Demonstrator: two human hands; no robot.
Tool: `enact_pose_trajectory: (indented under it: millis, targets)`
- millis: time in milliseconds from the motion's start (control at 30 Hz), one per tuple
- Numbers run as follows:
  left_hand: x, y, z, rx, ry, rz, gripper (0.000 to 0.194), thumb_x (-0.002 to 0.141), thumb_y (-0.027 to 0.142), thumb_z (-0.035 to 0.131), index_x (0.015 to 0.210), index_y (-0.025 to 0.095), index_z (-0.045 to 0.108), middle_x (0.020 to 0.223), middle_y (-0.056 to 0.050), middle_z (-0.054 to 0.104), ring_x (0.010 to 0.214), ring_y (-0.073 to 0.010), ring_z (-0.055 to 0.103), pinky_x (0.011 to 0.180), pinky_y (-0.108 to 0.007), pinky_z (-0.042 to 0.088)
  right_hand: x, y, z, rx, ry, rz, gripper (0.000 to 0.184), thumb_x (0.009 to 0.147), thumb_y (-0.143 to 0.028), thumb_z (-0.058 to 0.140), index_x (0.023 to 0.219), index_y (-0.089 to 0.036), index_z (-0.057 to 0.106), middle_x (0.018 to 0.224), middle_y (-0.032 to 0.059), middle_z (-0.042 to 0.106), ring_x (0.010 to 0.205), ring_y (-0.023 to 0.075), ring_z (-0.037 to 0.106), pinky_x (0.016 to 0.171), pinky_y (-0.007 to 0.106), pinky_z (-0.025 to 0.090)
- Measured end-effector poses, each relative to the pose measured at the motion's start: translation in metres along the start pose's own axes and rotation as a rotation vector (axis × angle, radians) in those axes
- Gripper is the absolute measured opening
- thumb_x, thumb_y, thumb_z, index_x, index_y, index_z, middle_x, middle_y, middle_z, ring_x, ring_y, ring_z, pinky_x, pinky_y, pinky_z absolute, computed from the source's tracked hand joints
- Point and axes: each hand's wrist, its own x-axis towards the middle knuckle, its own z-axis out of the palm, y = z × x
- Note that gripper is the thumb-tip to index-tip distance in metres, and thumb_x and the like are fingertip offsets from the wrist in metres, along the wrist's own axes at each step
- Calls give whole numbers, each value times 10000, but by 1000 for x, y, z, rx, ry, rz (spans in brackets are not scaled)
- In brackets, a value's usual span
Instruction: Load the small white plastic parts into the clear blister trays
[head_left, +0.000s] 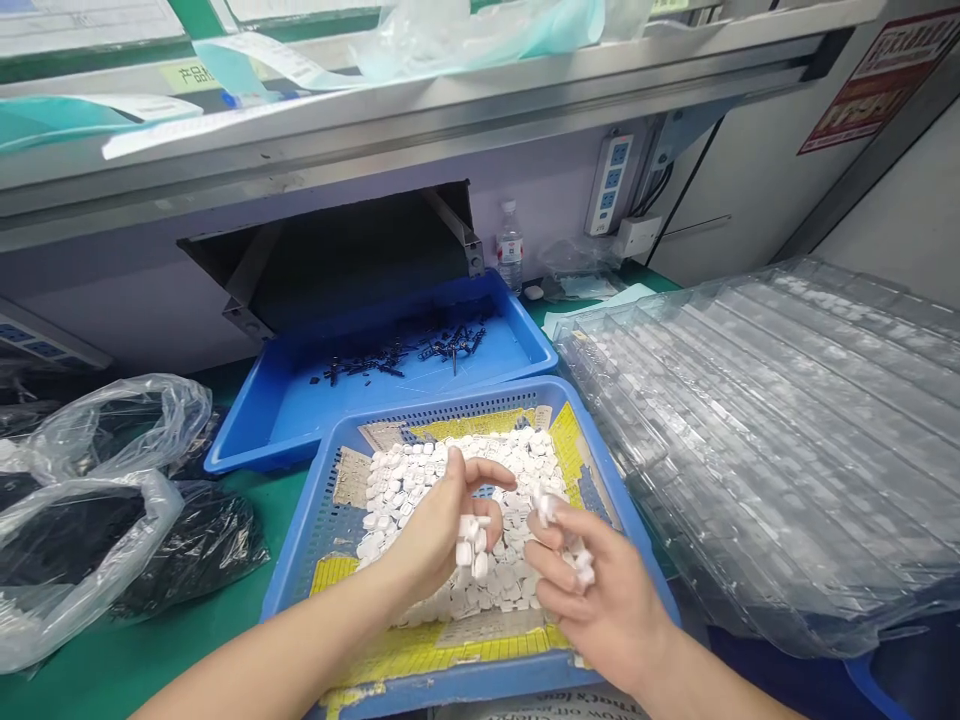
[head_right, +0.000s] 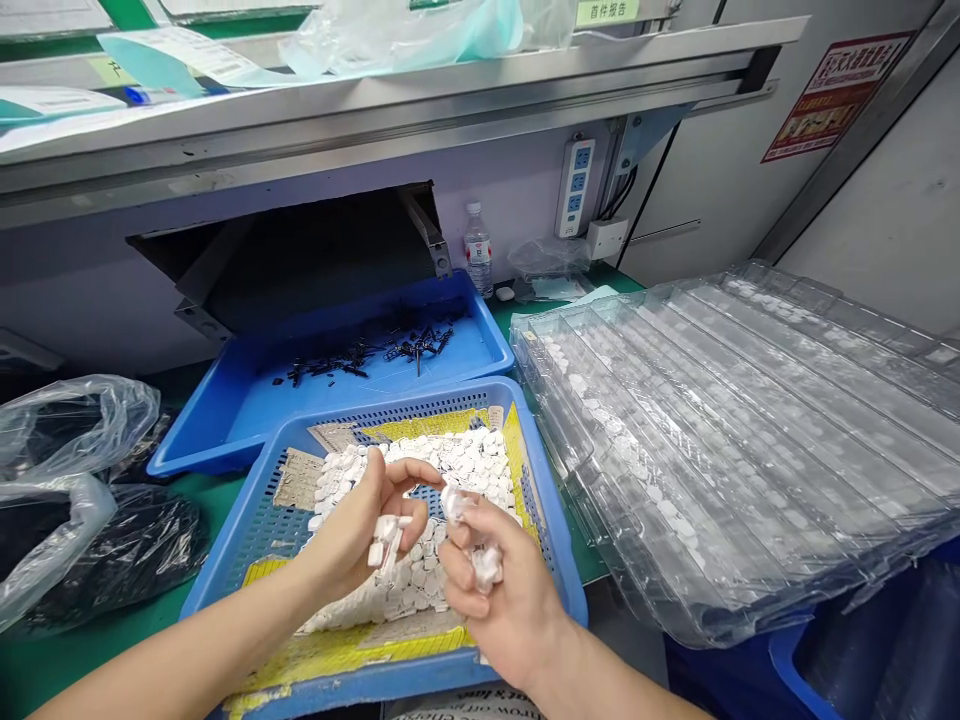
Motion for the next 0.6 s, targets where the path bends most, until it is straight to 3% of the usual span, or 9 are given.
enact_pose_trajectory:
  millis: [133, 267, 367, 433, 600]
  targets:
    - [7, 3, -3, -193, 58, -40, 459, 816, 564, 329, 824, 152, 533, 788, -20, 520, 409, -35, 390, 331, -137, 290, -4, -6, -5, 154, -255, -1, 68, 616, -237, 559, 620, -178, 525, 462, -76, 384, 274, 3, 222, 256, 135, 111]
    - [8, 3, -3, -247, 56, -122, 416, 814, 526, 387, 806, 138, 537, 778, -26, 506, 419, -37, 408, 314, -132, 284, -7, -5, -6, 111, -332, -12, 133, 679, -303, 490, 672, -197, 570, 457, -56, 438, 255, 20, 260, 253, 157, 116]
    - [7, 3, -1, -256, 75, -153, 364, 807, 482, 439, 790, 134, 543, 751, -23, 502, 426, -40, 406, 303, -125, 269, -6, -3, -4, 31, -291, -36, 172, 707, -306, 489, 599, -184, 542, 502, -41, 495, 262, 16, 314, 251, 148, 105]
    - [7, 5, 0, -263, 82, -151, 317, 805, 433, 463, 778, 130, 552, 766, -30, 509, 451, -46, 420, 307, -121, 267, -5, -1, -1, -77, -196, -23, 183, 713, -298, 501, 584, -169, 521, 525, -35, 517, 261, 11, 323, 255, 143, 102]
    - [5, 8, 0, -280, 82, -129, 210, 772, 329, 517, 779, 125, 570, 797, -40, 530, 496, -55, 442, 343, -130, 282, -4, 2, 6, -458, 38, 38, 116, 729, -280, 553, 735, -164, 543, 655, -22, 536, 340, -2, 360, 300, 137, 134]
